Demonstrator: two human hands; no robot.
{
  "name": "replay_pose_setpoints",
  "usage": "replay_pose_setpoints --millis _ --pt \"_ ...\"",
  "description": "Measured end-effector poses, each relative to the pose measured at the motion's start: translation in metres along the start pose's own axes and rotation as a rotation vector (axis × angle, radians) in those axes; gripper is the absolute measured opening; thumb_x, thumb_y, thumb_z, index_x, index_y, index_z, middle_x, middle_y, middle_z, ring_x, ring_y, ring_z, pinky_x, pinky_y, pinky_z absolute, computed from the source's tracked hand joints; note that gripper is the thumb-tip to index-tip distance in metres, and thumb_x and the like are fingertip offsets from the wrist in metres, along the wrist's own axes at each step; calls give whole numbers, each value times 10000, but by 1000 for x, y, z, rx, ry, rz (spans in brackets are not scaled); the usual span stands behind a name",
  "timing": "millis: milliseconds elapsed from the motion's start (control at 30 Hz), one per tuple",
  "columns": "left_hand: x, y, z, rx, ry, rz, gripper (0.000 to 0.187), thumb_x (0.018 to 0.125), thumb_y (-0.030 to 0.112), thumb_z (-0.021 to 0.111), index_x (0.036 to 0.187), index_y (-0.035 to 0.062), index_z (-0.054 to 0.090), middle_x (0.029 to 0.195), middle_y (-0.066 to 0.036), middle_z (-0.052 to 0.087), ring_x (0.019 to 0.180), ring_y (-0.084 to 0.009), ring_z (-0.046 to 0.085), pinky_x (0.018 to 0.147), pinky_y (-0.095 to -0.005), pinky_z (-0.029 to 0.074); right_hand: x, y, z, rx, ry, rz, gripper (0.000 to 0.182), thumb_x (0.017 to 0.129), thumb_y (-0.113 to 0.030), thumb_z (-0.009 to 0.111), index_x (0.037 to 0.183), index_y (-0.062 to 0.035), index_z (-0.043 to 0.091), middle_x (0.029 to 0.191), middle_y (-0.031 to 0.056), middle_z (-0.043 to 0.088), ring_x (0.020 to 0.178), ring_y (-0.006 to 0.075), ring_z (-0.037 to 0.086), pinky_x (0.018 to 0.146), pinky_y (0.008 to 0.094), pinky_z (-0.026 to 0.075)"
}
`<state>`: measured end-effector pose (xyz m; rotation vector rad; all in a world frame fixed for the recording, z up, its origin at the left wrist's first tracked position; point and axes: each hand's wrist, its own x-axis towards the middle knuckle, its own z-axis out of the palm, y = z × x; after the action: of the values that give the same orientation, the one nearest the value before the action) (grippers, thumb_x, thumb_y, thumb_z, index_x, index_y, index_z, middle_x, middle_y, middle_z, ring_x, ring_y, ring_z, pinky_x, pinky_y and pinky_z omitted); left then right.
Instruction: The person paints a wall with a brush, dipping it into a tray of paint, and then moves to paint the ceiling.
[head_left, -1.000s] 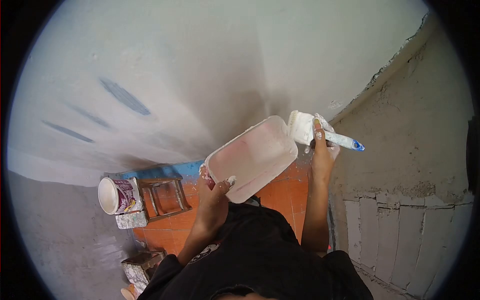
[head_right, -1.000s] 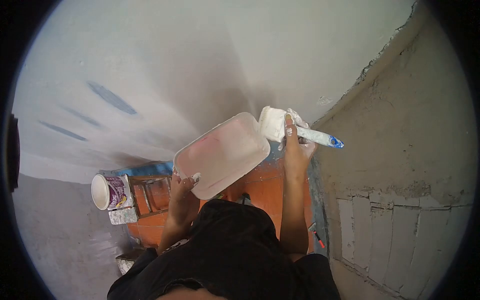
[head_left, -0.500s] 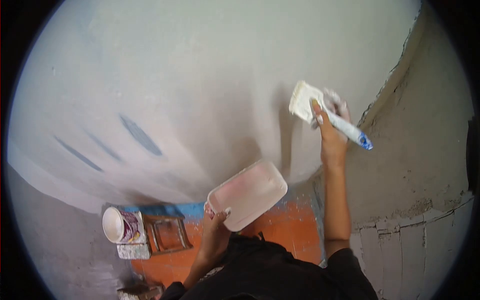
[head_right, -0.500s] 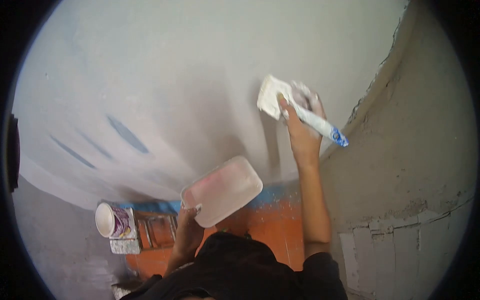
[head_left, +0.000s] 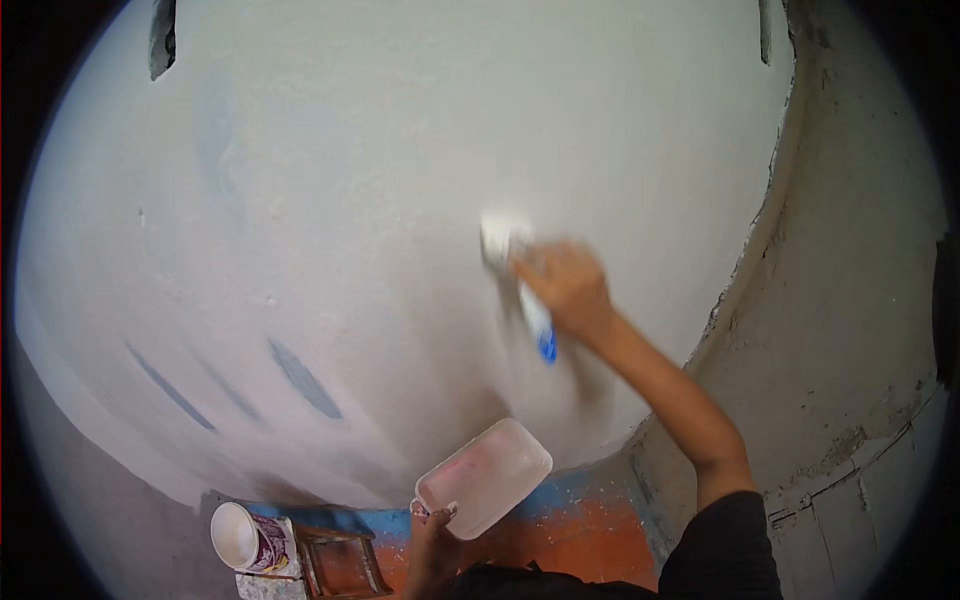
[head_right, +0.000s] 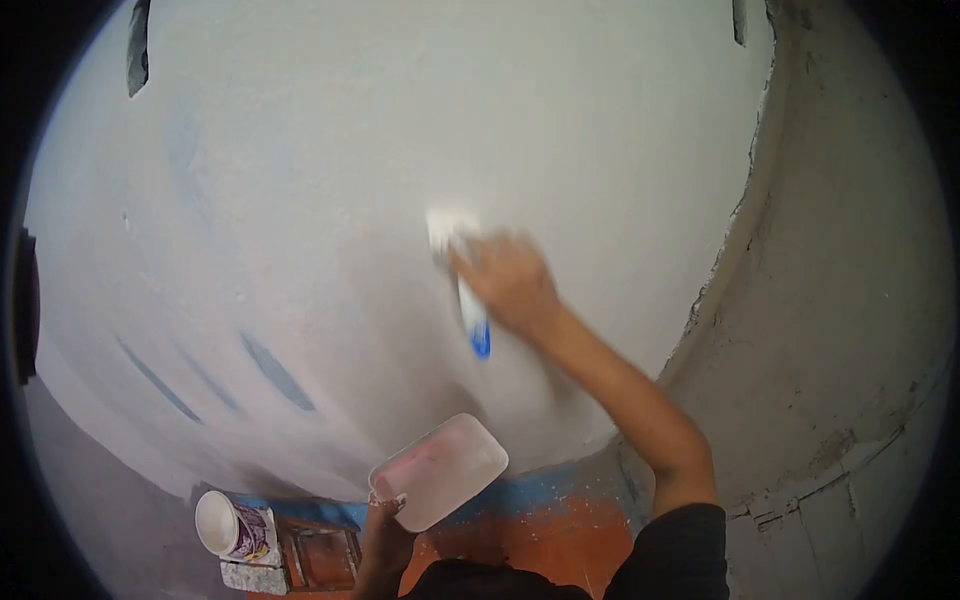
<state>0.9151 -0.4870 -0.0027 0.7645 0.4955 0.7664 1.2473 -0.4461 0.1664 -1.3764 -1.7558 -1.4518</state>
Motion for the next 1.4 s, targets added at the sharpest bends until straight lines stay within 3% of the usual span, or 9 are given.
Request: replay_pose_setpoints --millis 133,300,467,600,667,767,1067,1133,1400 --pt "0 4 -1 10 -4 -21 737 762 249 700 1403 24 414 1290 -141 552 1190 -279 587 961 -419 531 -42 -34 -7 270 -305 50 299 809 -110 653 1103 -129 708 1114 83 694 899 254 643 726 387 505" --pt "5 3 -6 -8 -16 -10 712 761 219 685 1390 20 418 1279 -143 555 1183 -287 591 963 -433 534 54 55 -24 204 127 48 327 787 -78 653 1108 -119 704 1066 80 686 889 301 619 753 400 515" --pt "2 9 -3 -47 20 -24 685 768 193 666 1381 14 420 1289 -148 550 1177 -292 593 956 -441 538 102 55 -34 -68 233 109 343 770 -88 647 1107 -114 707 1037 81 680 865 298 617 727 392 510" --pt "-2 16 -6 -98 66 2 622 782 130 646 1349 -25 442 1247 -167 575 1135 -279 615 964 -432 535 9 -18 6 -95 52 36 327 802 -117 618 1119 -134 696 1091 54 676 790 202 595 611 343 454" --pt "-1 19 -20 -8 68 5 674 779 218 658 1383 34 425 1284 -143 551 1172 -277 594 919 -426 553 -49 -63 23 34 -101 44 319 818 -122 609 1125 -126 692 1124 68 670 791 208 598 625 347 466" --pt "-3 25 -33 -86 70 21 575 803 79 619 1339 -36 444 1232 -169 583 1134 -271 616 986 -428 529 -88 -95 24 289 -350 116 352 804 -117 638 1153 -120 685 1170 81 664 874 258 635 700 371 496" --pt "-6 36 -48 -97 74 51 598 792 130 648 1330 -35 446 1228 -159 580 1126 -252 618 977 -408 532 102 42 -20 40 160 50 284 798 -102 685 1081 -118 705 1013 84 694 857 306 625 733 397 513" --pt "-8 35 -54 -15 82 24 665 774 243 665 1356 15 437 1213 -128 578 1091 -249 624 857 -384 556 117 37 -20 -20 229 75 283 793 -101 676 1074 -114 711 1010 77 691 839 302 617 726 396 513" --pt "-13 42 -82 -10 107 68 674 776 263 665 1365 36 431 1221 -122 568 1098 -253 621 833 -397 572 -80 -140 44 205 -310 179 405 778 -98 612 1179 -112 670 1117 73 659 885 265 607 705 387 482"
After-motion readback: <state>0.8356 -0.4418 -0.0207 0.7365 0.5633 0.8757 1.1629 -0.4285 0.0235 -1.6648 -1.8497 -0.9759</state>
